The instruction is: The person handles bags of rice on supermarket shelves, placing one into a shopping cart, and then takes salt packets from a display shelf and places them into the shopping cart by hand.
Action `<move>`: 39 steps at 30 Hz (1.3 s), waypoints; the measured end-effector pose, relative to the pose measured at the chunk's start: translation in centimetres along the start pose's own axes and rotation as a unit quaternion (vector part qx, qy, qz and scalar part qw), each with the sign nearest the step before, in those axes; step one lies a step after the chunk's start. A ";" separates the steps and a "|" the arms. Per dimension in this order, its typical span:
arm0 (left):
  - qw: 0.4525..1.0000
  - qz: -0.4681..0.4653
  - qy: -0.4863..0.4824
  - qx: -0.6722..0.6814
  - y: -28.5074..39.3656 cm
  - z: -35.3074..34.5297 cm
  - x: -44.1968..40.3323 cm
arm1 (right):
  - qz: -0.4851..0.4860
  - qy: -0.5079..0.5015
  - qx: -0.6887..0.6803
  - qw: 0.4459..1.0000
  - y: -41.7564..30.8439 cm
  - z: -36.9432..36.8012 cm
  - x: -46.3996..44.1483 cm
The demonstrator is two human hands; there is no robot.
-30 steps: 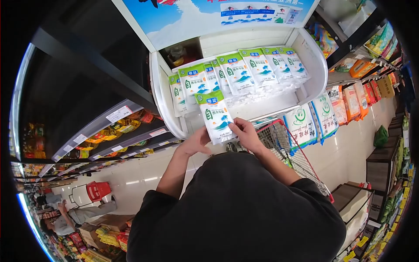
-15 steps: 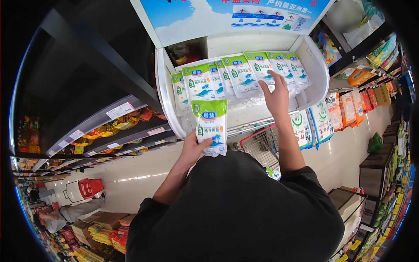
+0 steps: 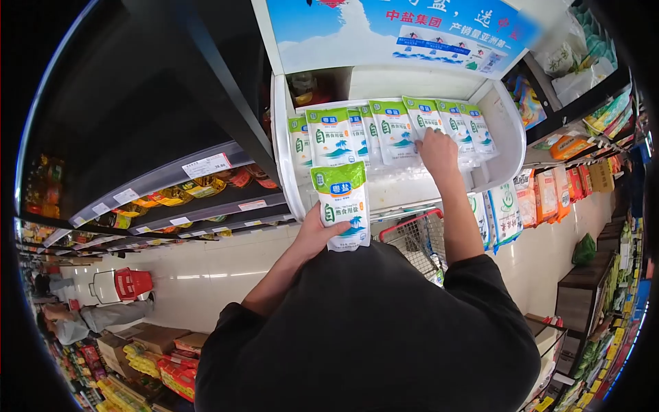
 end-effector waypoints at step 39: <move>0.988 0.037 0.010 0.151 -0.7 -1.8 1.8 | -0.120 0.062 -0.209 0.969 -1.0 -1.7 1.2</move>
Point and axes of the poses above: each hand's wrist, its own x-axis away from the middle knuckle, its own z-axis out of the back of the hand, y = z × x, the point moved 4 cm from there along -x, towards the middle knuckle, and after that the axes turned 8 degrees about x, right-handed, at the moved point
